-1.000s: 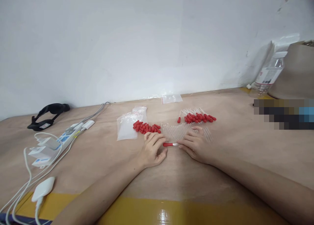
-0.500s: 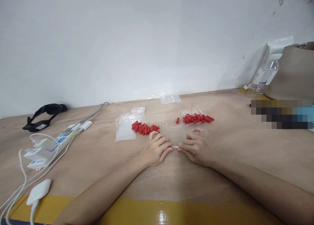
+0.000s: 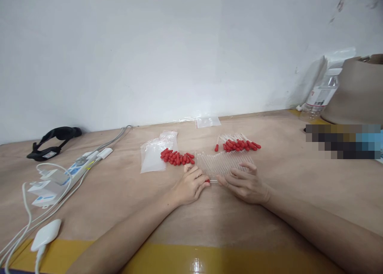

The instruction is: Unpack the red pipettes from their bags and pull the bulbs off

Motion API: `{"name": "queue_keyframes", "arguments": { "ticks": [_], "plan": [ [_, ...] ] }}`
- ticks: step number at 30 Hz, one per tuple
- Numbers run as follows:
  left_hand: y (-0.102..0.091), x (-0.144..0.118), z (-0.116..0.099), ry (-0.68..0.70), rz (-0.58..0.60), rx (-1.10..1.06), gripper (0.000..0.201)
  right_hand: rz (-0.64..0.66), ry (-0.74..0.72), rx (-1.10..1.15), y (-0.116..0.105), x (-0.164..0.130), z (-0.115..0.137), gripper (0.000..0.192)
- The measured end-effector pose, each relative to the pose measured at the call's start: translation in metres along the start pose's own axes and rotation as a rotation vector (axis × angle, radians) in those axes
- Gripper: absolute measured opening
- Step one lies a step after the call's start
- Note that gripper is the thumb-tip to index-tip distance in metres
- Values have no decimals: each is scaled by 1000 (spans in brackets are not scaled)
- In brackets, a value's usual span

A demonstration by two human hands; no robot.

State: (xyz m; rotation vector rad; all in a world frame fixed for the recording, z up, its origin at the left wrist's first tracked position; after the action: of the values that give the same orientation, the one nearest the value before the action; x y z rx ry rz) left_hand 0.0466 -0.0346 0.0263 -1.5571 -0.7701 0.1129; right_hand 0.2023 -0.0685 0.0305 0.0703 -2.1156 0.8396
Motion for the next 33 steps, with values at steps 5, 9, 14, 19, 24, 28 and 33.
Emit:
{"name": "queue_keyframes", "arguments": {
  "ticks": [5,9,14,19,24,28,33],
  "plan": [
    [-2,0,-4,24,-10,-19,27,-34,-63,-50,-5,-2,0,38],
    [-3,-2,-6,34,-5,-32,26,47,-54,25,-1,-9,-2,43],
    [-13,-1,-7,43,15,-61,24,31,-66,2,-5,-11,-4,43],
    [-18,1,-2,56,-7,-20,23,-33,26,-13,-7,2,-2,28],
    [-17,-5,13,73,-116,78,21,148,254,221,4,10,-12,23],
    [-40,-15,36,-14,-330,166,18,294,502,366,12,-1,-40,39],
    [-54,-11,55,-203,-373,25,22,331,544,401,28,-5,-50,32]
  ]
}}
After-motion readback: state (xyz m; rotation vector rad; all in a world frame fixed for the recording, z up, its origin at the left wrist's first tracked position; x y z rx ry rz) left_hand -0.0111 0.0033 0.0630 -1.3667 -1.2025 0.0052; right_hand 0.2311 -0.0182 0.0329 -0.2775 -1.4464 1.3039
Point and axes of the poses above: each hand's wrist, its own x-axis towards the middle knuckle, its own y-axis out of the palm, z = x × y, the point moved 5 cm from there along x, towards the middle knuckle, and after that the axes turned 8 degrees about -x, right-handed, at the moved point
